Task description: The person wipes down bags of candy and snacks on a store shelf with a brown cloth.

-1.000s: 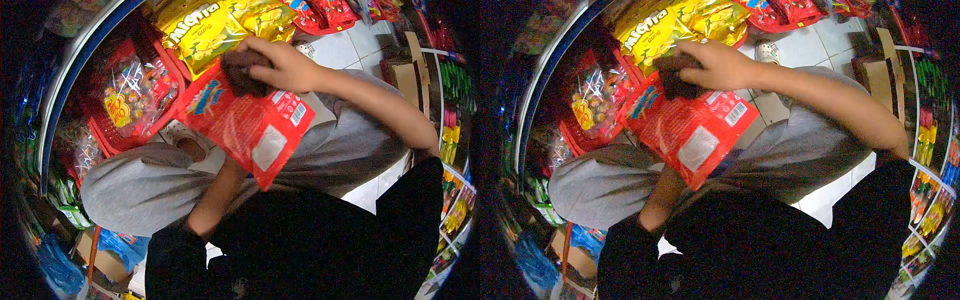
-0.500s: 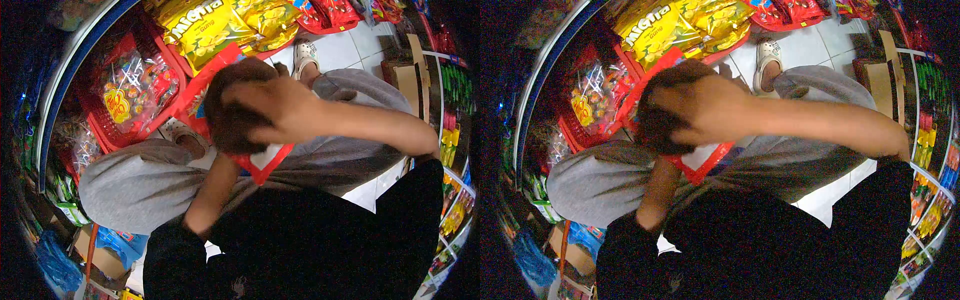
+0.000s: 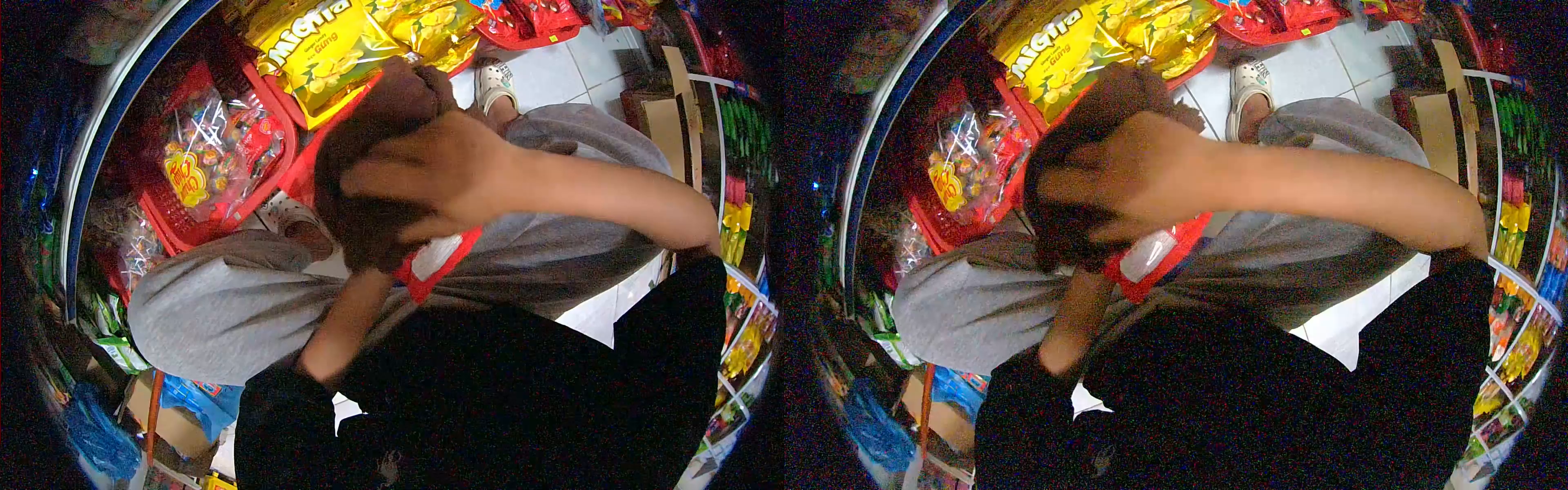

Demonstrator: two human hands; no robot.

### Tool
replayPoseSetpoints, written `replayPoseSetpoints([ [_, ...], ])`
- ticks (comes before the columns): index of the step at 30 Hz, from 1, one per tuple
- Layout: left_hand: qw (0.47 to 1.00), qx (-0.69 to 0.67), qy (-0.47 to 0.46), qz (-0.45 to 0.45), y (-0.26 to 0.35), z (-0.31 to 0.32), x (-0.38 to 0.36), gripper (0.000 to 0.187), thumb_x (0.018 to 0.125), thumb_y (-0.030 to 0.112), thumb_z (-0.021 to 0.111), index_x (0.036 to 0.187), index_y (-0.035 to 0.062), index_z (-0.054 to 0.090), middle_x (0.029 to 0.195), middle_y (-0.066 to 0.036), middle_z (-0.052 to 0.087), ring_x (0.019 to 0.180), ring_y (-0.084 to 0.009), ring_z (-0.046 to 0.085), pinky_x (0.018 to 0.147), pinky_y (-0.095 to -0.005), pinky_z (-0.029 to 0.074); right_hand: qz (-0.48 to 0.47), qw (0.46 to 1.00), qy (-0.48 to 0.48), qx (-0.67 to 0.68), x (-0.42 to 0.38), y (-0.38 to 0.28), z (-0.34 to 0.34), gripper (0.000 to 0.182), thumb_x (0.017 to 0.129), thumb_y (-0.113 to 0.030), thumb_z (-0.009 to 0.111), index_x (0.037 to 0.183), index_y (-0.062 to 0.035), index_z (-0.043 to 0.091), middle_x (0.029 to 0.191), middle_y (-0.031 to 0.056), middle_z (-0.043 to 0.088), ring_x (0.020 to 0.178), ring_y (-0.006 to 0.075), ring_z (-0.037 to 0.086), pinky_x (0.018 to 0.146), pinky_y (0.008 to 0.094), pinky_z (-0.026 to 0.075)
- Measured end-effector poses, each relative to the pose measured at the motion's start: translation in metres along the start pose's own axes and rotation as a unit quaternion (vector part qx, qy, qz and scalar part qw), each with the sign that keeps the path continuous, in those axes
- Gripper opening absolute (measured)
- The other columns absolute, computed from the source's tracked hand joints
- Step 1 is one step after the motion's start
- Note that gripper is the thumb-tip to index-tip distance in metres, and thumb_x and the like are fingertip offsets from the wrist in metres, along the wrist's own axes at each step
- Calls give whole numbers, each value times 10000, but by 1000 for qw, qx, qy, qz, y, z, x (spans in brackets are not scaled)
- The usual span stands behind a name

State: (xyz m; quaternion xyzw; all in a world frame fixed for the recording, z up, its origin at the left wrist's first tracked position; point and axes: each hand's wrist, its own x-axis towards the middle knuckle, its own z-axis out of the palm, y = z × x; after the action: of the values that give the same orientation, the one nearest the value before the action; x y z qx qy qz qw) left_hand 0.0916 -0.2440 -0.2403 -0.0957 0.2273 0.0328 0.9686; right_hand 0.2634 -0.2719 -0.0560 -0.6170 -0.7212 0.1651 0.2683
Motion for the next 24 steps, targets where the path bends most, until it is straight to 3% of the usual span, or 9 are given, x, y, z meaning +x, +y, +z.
replayPoseSetpoints([
  [2, 1000, -7, -1, -8, -10, 0, 21, 574, 826, 527, 331, 1200, 93, 343, 1157, -88, 433, 1058, -257, 442, 931, -419, 342, 37, 996, 86, -12, 2, 11, 0, 431, 667, -199, 608, 1061, -114, 457, 893, 133, 552, 788, 317, 564, 660, 375, 467],
  [5, 1000, -19, -1, -19, -24, -5, 11, 576, 825, 529, 331, 1200, 93, 343, 1158, -88, 433, 1059, -257, 441, 931, -420, 342, 187, 972, 86, 113, 1, 30, 2, 381, 709, -124, 563, 1066, -88, 436, 878, 166, 550, 829, 341, 551, 690, 360, 448],
  [6, 999, -23, -2, -22, -28, -7, 12, 576, 824, 530, 331, 1200, 93, 343, 1158, -88, 433, 1059, -257, 441, 931, -420, 342, 243, 956, 96, 135, -1, 33, 7, 291, 776, -124, 524, 1044, -58, 433, 836, 136, 544, 751, 249, 566, 648, 318, 440],
  [9, 999, -36, -3, -28, -30, -15, -3, 578, 823, 531, 331, 1200, 93, 344, 1159, -87, 432, 1060, -257, 440, 931, -420, 341, 376, 886, 135, 235, -1, 30, 18, 233, 823, -134, 486, 1033, -46, 433, 794, 80, 525, 683, 138, 512, 620, 284, 427],
  [10, 999, -40, -4, -30, -32, -15, 6, 579, 823, 532, 331, 1200, 93, 344, 1159, -87, 432, 1060, -257, 440, 931, -420, 341, 371, 866, 145, 302, 0, 30, 20, 226, 842, -150, 475, 1035, -39, 435, 769, 37, 496, 667, 88, 445, 606, 261, 413],
  [13, 998, -51, -8, -39, -24, -16, 18, 581, 822, 534, 331, 1201, 93, 344, 1160, -87, 432, 1061, -257, 440, 931, -421, 341, 371, 880, 159, 251, 1, 21, 21, 261, 829, -139, 489, 1062, -38, 432, 796, 65, 524, 744, 100, 490, 653, 263, 420],
  [16, 997, -63, -9, -49, -15, -21, 21, 583, 821, 536, 331, 1201, 93, 344, 1161, -86, 432, 1062, -257, 439, 931, -421, 341, 262, 931, 158, 198, 3, 11, 14, 317, 778, -149, 540, 1064, -41, 457, 853, 103, 546, 802, 174, 546, 701, 286, 434],
  [19, 996, -75, -10, -57, -27, -24, 29, 585, 820, 538, 331, 1201, 93, 345, 1162, -86, 431, 1062, -257, 439, 931, -421, 340, 102, 983, 150, 39, 6, 7, 8, 361, 696, -223, 583, 1009, -58, 510, 962, 142, 557, 846, 343, 542, 744, 371, 448],
  [24, 993, -95, -13, -73, -18, -42, -14, 589, 819, 541, 331, 1201, 93, 345, 1163, -85, 431, 1064, -257, 438, 931, -422, 340, -26, 989, -145, 32, 4, -7, -5, 391, 672, -325, 586, 1026, -166, 532, 819, 88, 544, 760, 279, 553, 608, 410, 463],
])
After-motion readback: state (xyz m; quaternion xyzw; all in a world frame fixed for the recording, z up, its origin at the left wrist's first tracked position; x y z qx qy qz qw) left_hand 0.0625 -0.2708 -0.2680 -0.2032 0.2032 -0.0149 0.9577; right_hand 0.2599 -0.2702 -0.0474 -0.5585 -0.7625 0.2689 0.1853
